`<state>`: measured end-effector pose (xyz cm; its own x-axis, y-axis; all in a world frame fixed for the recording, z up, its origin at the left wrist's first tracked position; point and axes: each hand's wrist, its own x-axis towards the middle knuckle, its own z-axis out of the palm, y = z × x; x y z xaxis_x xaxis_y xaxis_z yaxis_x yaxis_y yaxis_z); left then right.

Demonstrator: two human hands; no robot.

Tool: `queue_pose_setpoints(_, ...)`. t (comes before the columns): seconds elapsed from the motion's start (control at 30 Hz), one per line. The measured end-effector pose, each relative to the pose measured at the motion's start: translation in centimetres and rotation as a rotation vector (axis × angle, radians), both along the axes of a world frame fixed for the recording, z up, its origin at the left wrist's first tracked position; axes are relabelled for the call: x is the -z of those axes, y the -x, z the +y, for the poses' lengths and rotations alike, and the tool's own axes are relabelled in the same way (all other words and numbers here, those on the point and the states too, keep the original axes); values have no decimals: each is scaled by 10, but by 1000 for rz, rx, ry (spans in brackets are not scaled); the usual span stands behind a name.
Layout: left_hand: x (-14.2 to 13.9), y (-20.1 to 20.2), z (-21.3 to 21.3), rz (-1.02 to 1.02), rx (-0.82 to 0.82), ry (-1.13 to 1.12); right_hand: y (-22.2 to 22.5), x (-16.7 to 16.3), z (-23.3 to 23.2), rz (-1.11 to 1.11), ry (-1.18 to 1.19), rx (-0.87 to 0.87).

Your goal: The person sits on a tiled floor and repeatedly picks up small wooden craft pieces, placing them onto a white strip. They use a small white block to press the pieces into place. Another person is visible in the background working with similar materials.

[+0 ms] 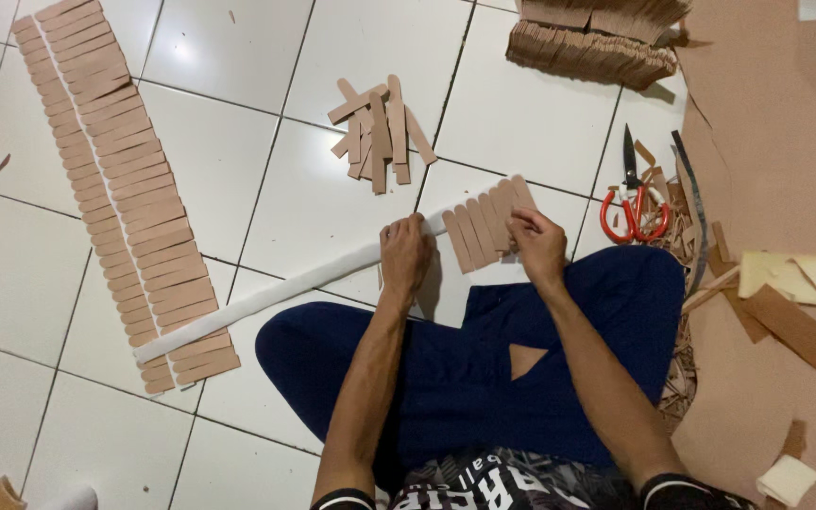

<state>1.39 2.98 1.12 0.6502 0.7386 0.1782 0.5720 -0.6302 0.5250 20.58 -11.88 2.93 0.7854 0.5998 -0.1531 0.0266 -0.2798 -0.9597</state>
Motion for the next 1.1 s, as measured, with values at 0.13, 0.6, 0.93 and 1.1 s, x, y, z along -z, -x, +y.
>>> queue_pose_setpoints(0.13,-1,8,-2,-104,5,-253,24,22,9,63,-7,-70)
queue_pose_setpoints(0.6,4,11,-13,-14,29,-83,69,15,38,-131,308,-245)
queue_pose_setpoints(0.93,9,12,-16,-13,21,-64,68,22,42,-154,307,-233)
queue_pose_setpoints(1.1,11,13,-16,-3,22,-43,68,19,42,-151,296,-220)
